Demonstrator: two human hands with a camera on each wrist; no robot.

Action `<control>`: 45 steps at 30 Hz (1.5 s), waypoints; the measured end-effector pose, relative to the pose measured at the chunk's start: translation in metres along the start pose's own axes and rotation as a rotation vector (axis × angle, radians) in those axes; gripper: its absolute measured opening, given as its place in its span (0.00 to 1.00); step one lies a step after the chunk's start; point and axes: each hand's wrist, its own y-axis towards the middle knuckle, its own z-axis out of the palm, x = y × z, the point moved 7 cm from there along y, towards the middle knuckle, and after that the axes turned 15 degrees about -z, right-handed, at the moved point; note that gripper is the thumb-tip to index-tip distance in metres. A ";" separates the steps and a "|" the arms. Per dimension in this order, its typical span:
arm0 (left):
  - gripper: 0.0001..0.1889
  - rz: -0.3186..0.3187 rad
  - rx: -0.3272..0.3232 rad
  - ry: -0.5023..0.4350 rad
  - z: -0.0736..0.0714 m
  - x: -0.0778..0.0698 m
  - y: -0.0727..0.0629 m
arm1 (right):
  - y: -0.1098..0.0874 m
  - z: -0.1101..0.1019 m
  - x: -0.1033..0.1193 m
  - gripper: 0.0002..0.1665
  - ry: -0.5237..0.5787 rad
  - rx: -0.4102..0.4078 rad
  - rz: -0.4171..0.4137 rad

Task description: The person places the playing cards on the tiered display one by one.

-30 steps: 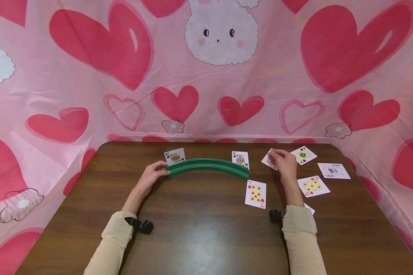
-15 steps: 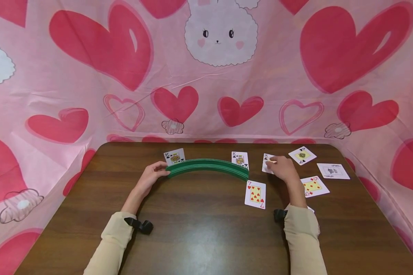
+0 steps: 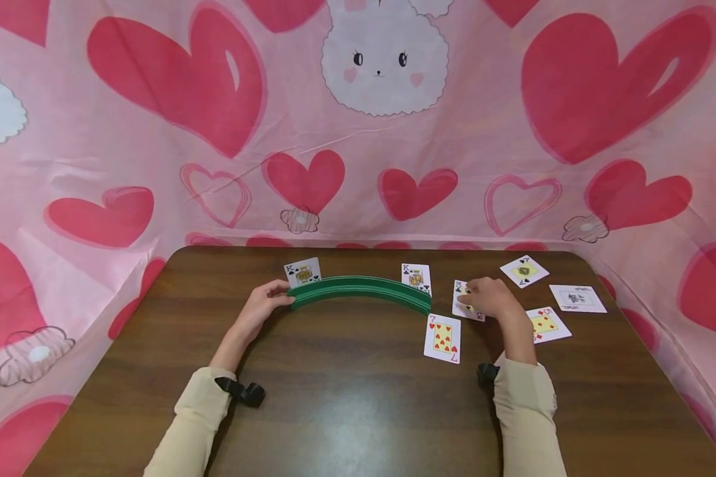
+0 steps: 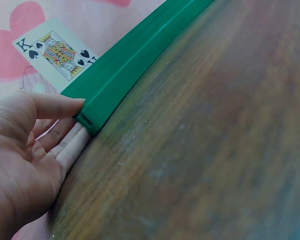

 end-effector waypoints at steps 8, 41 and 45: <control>0.17 -0.025 0.008 0.002 0.002 0.000 -0.002 | -0.008 -0.001 -0.008 0.45 0.015 -0.033 0.186; 0.17 -0.003 -0.004 0.001 0.000 -0.004 -0.002 | -0.010 0.005 -0.023 0.28 0.091 0.022 0.287; 0.17 -0.004 -0.006 -0.001 0.000 -0.005 -0.002 | -0.014 -0.002 -0.029 0.28 0.103 -0.050 0.265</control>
